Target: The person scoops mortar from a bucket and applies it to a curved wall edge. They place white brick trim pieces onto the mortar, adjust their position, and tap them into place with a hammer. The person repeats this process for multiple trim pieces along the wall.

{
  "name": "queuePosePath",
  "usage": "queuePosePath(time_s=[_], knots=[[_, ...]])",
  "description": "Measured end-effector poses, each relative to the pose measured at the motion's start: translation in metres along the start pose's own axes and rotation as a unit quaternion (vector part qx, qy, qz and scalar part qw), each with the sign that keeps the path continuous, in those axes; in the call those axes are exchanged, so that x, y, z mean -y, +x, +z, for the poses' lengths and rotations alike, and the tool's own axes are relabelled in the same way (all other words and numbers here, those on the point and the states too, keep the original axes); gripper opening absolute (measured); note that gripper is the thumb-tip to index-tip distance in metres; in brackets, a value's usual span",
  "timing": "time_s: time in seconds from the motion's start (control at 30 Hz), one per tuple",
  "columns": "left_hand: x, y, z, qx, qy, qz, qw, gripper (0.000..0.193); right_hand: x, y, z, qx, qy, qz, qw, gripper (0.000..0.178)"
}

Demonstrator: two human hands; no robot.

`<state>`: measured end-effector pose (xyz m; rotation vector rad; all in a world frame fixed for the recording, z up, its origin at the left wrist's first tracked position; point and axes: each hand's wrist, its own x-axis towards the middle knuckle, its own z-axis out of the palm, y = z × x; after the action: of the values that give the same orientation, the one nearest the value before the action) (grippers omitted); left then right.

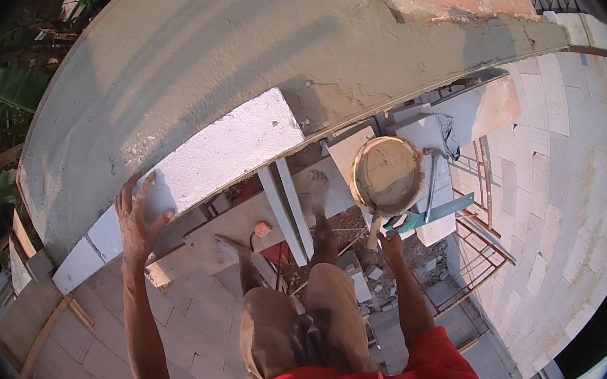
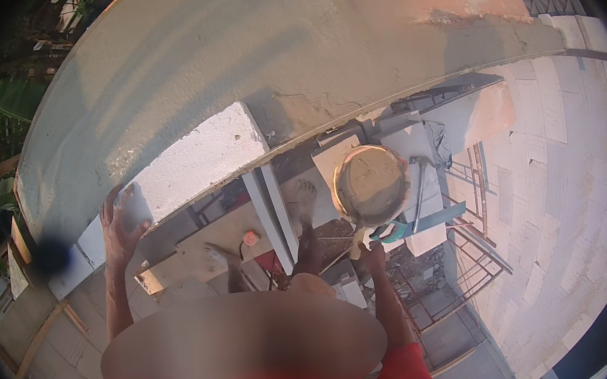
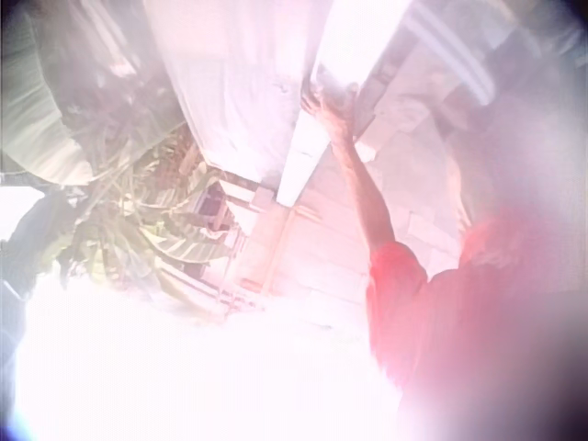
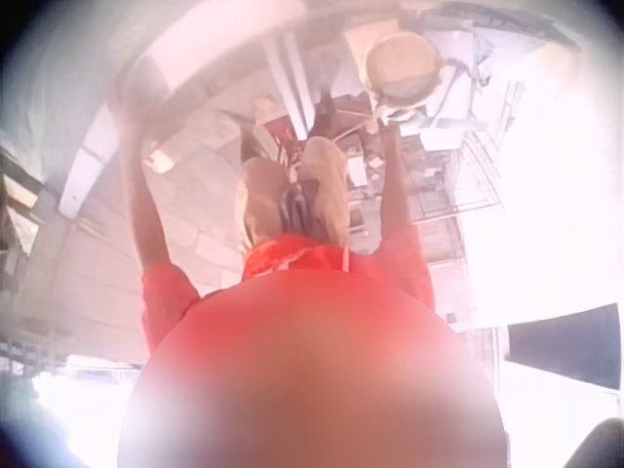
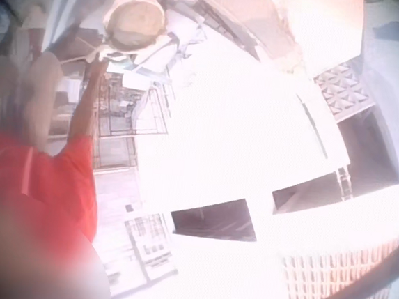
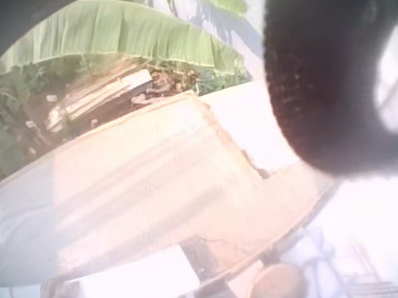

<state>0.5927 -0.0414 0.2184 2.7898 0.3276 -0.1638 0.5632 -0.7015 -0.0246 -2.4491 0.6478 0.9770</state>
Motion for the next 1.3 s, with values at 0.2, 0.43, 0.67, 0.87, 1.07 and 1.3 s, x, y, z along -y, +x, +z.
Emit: queuePosePath(time_s=[0.2,0.43,0.67,0.87,1.07,1.3], knots=[[0.001,0.002,0.002,0.021,-0.005,-0.019,1.0,0.104,0.009,0.028,0.039,0.025,0.004,0.06,0.998,0.066],[0.0,0.003,0.005,0.023,-0.031,-0.019,0.999,0.108,0.031,0.019,-0.007,0.093,0.343,0.132,0.925,0.04],[-0.007,0.023,-0.005,0.036,-0.067,-0.025,0.997,0.099,0.022,-0.021,-0.045,-0.087,-0.039,0.059,0.994,0.057],[-0.049,0.053,0.002,0.042,-0.066,0.0,0.997,0.076,0.005,-0.024,-0.042,-0.099,-0.02,0.035,0.994,0.058],[-0.094,0.091,0.003,0.052,-0.088,0.03,0.994,0.066,-0.004,0.006,-0.02,-0.101,-0.027,0.055,0.993,0.057],[-0.135,0.14,0.015,0.066,-0.078,0.136,0.985,0.056,-0.023,0.036,0.024,-0.077,0.043,0.077,0.993,0.05]])
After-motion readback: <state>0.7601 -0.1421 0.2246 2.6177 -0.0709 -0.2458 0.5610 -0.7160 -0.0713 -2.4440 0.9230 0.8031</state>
